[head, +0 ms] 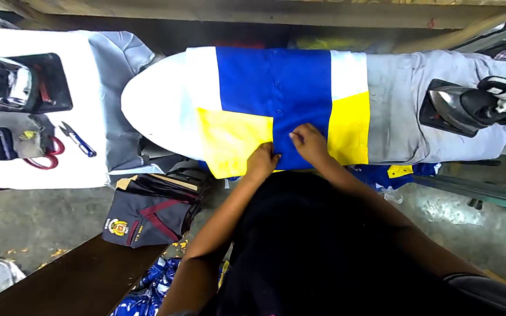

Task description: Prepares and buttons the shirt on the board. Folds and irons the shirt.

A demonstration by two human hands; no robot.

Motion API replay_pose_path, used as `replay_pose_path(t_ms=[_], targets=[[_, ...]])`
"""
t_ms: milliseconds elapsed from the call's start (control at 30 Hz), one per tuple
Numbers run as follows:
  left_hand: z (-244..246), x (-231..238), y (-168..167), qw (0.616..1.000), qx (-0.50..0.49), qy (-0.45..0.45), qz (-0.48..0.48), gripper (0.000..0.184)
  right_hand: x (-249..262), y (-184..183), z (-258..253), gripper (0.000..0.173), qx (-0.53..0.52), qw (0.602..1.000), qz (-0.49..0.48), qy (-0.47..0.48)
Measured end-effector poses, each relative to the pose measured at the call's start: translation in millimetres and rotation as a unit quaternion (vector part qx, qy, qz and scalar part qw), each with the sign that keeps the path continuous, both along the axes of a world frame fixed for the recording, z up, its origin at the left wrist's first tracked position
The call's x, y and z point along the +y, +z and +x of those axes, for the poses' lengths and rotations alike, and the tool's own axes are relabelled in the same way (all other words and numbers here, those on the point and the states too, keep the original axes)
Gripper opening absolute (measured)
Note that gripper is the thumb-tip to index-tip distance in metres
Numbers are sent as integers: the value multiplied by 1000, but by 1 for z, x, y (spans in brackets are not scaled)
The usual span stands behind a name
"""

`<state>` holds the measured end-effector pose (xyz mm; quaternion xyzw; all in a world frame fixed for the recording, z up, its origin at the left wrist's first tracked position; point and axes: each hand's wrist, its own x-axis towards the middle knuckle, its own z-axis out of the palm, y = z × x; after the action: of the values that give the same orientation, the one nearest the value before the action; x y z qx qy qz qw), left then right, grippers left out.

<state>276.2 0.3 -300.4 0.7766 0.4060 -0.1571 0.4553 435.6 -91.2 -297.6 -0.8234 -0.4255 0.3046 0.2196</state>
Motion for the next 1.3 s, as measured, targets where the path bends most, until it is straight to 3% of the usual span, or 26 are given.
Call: replay_pose_path(t_ms=[167,267,367,467,567,667,800,1033,1300], targets=[[-2,-7,1,999,-14,-22,-43,29,24,10,-22,51,12,984,-161,77],[-8,-11,-2,989,-39,-5,-140,28,23,16,-27,45,18,972,-219,86],[-11,-11,1,984,-24,-29,-176,27,19,15,-33,34,3,966,-241,93],[-13,-6,9,989,-18,-16,-145,25,17,18,-34,35,0,965,-248,89],[-9,2,8,999,-29,21,-36,27,18,23,-33,36,25,963,-261,57],[6,3,6,998,-36,7,50,33,14,19,-29,29,53,974,-219,22],[26,-2,-7,991,-23,-57,122,31,6,3,-27,32,63,989,-131,0],[29,5,-5,998,-1,-35,51,23,-1,-3,-24,23,63,997,-16,-34],[41,0,0,995,27,-59,78,30,-4,4,-11,21,238,958,-37,-154]])
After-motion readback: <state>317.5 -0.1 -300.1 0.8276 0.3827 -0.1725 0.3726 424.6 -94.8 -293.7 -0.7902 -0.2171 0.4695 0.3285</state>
